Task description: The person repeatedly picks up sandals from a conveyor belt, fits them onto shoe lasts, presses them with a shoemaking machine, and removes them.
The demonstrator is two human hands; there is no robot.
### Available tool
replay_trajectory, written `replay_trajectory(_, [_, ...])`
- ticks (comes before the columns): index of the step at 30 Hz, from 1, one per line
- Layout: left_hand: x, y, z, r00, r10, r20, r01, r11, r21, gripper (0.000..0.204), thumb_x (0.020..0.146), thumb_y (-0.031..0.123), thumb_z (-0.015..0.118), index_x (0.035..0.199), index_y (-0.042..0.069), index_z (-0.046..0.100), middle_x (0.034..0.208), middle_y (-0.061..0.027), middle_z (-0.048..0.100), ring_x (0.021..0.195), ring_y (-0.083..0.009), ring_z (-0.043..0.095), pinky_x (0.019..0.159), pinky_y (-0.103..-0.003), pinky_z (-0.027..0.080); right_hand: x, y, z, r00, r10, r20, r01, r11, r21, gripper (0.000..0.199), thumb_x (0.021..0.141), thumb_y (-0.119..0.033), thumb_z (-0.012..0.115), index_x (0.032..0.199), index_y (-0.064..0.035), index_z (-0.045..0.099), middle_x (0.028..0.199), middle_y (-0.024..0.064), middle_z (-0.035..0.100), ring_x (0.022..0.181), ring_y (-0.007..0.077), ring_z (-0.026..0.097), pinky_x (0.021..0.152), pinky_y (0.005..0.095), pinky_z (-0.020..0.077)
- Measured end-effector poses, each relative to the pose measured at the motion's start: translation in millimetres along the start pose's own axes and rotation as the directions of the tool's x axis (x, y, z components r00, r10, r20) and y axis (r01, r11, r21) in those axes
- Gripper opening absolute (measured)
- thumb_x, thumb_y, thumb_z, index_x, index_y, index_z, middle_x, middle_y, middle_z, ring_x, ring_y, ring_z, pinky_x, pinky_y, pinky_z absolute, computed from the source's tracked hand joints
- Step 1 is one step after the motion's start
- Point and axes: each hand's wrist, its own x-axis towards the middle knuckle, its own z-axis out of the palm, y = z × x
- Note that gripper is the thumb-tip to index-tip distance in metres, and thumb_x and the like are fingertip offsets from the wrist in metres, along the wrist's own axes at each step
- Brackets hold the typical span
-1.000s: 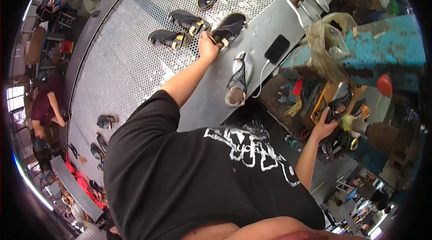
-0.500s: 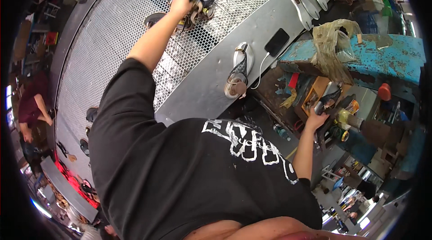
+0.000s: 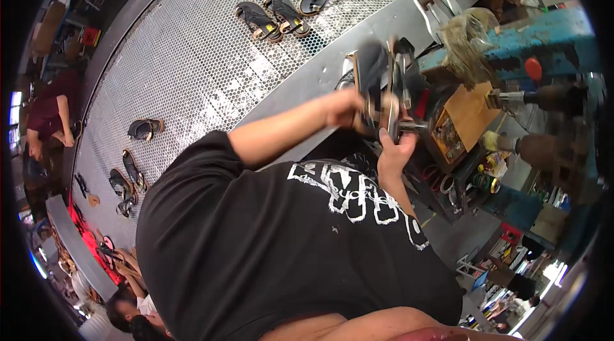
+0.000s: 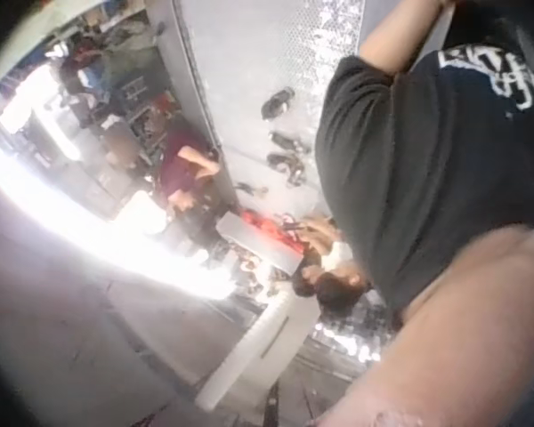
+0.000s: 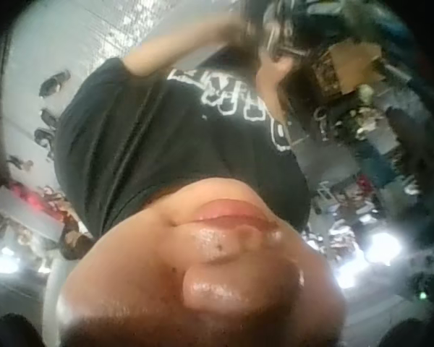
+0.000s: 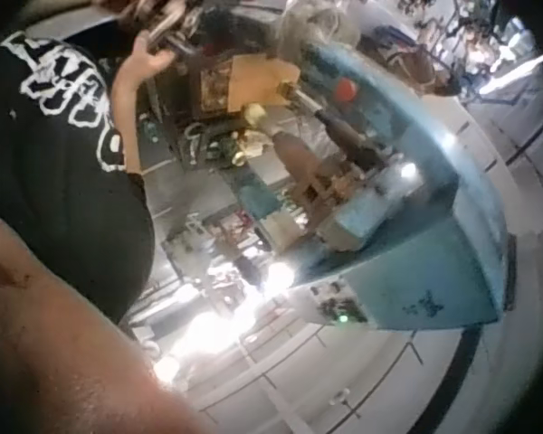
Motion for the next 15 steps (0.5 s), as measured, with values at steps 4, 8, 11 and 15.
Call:
replay_trajectory(4, [65,36,-47,0.88,0.301,-0.368,-0.358,0.929,-0.095,0.029,0.082,0.0,0.048,0.109,-0.003,0.059,0.093,-0.0181,0.066,0.088,-0.0268,0.067,0.082,-0.038,0.056,-20,-37,-36,0.939,-0.193,0.285,0.246,0.955,-0.165,0.05,0.065,0.003,0.061,0.113,0.0008,0.046,0.132,0.0179,0.05,0.12,0.0255,0.047,0.106,0.0374,0.0305])
replay_trajectory(8, [81,-19,-13,0.668,0.713,-0.215,-0.43,0.605,0.67,0.026,0.081,0.011,0.052,0.102,-0.003,0.058,0.078,-0.0074,0.064,0.067,-0.018,0.063,0.059,-0.032,0.052,-41,-33,-79,0.896,-0.142,0.42,0.26,0.935,-0.24,0.06,0.066,-0.001,0.066,0.122,0.0022,0.045,0.135,0.0187,0.048,0.13,0.0276,0.043,0.106,0.036,0.0307])
replay_trajectory(11, [92,-89,11,0.844,0.489,-0.22,-0.238,0.709,0.664,0.029,0.081,0.014,0.056,0.107,0.0,0.057,0.089,-0.0057,0.063,0.082,-0.0151,0.06,0.071,-0.031,0.05,-48,-28,-92,0.966,-0.07,0.25,0.147,0.94,-0.307,0.065,0.07,-0.002,0.069,0.128,0.0015,0.042,0.133,0.0145,0.046,0.122,0.0236,0.046,0.104,0.0358,0.0336])
replay_trajectory(15, [83,-144,52,0.993,0.074,0.086,-0.114,0.631,0.767,0.039,0.094,0.025,0.056,0.123,0.0,0.05,0.092,-0.0038,0.06,0.08,-0.012,0.057,0.069,-0.026,0.048,-41,-3,-114,0.989,-0.039,-0.142,0.028,0.997,-0.075,0.068,0.069,-0.001,0.071,0.129,0.0002,0.041,0.124,0.0122,0.051,0.116,0.0213,0.05,0.099,0.0331,0.0386])
